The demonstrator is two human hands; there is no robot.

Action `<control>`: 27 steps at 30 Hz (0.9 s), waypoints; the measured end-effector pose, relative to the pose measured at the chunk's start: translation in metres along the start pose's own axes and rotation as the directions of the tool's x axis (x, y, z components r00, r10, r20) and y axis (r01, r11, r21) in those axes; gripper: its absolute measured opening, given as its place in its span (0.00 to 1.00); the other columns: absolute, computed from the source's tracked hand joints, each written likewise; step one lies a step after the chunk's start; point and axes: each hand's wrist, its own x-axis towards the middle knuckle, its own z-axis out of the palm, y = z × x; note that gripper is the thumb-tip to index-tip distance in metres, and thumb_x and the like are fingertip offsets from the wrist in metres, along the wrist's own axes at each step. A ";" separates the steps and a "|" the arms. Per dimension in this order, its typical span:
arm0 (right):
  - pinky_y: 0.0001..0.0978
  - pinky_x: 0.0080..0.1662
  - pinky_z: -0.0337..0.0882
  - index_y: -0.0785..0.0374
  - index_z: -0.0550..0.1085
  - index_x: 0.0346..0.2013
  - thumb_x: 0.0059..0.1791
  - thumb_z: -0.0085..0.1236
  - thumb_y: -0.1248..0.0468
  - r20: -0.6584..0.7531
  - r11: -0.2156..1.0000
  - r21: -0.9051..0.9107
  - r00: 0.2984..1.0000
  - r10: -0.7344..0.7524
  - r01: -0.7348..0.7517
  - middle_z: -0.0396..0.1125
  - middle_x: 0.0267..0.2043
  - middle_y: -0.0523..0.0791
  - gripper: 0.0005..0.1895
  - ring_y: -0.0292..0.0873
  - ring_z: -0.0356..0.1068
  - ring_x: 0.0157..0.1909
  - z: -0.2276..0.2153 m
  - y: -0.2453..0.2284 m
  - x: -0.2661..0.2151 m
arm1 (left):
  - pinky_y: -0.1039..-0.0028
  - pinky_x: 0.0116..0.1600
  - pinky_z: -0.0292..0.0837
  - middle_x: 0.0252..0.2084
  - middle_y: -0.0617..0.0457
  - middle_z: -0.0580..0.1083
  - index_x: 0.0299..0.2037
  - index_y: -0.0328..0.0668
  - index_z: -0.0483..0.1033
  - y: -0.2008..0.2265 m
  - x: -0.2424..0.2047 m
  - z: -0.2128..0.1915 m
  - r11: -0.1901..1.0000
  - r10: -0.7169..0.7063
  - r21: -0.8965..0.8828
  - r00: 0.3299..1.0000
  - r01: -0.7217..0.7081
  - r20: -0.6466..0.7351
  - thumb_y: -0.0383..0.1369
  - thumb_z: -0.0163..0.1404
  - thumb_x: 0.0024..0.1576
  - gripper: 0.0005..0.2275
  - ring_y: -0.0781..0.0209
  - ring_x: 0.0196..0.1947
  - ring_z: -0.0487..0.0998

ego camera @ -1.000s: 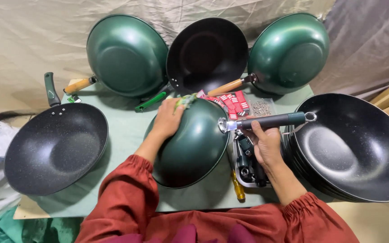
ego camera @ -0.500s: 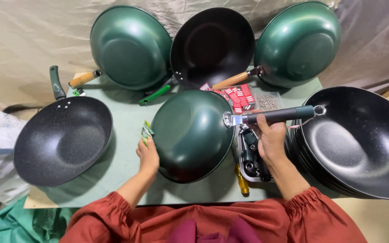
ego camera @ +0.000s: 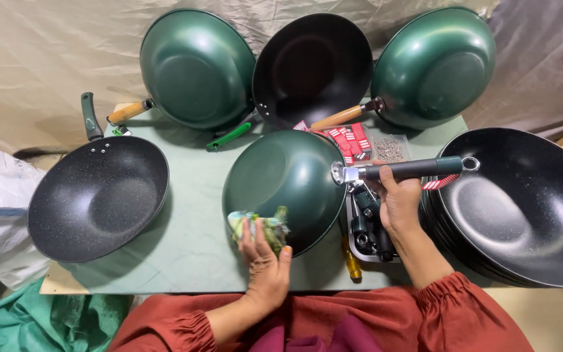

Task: The person attaches a handle to a wok by inserting a metal bracket and tightening a bolt. They then wipe the wok's interior and exterior with a cloth and place the finished wok aside. The person repeats the process with another wok.

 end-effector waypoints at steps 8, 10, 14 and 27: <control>0.39 0.48 0.81 0.66 0.66 0.48 0.53 0.56 0.70 -0.009 0.999 -0.030 1.000 -0.027 0.027 0.72 0.48 0.52 0.11 0.44 0.75 0.44 0.003 0.004 0.002 | 0.31 0.70 0.35 0.75 0.38 0.50 0.73 0.46 0.56 0.046 0.065 -0.008 0.908 0.351 0.205 0.931 -0.365 0.100 0.39 0.45 0.60 0.29 0.25 0.74 0.44; 0.45 0.44 0.83 0.59 0.62 0.48 0.53 0.58 0.70 -0.048 0.997 -0.053 0.997 -0.063 0.060 0.74 0.45 0.52 0.14 0.45 0.75 0.41 0.002 0.010 0.005 | 0.30 0.67 0.45 0.73 0.40 0.57 0.71 0.49 0.61 0.054 0.090 -0.002 0.880 0.421 0.233 0.907 -0.415 0.025 0.41 0.42 0.61 0.26 0.22 0.71 0.52; 0.43 0.43 0.84 0.60 0.64 0.47 0.53 0.58 0.70 -0.008 0.996 -0.061 0.998 -0.067 0.066 0.73 0.46 0.51 0.13 0.46 0.75 0.42 0.004 0.007 0.003 | 0.34 0.64 0.56 0.66 0.42 0.64 0.63 0.47 0.69 0.054 0.146 0.017 0.874 0.438 0.250 0.898 -0.417 -0.033 0.38 0.45 0.55 0.23 0.26 0.66 0.63; 0.42 0.44 0.83 0.59 0.62 0.49 0.54 0.55 0.70 0.044 0.993 -0.039 0.993 -0.113 0.115 0.72 0.48 0.52 0.13 0.48 0.77 0.44 0.003 0.009 0.003 | 0.52 0.61 0.71 0.57 0.60 0.71 0.56 0.72 0.76 -0.047 0.293 0.063 0.990 -0.089 0.137 0.903 0.033 0.420 0.53 0.43 0.54 0.20 0.42 0.55 0.76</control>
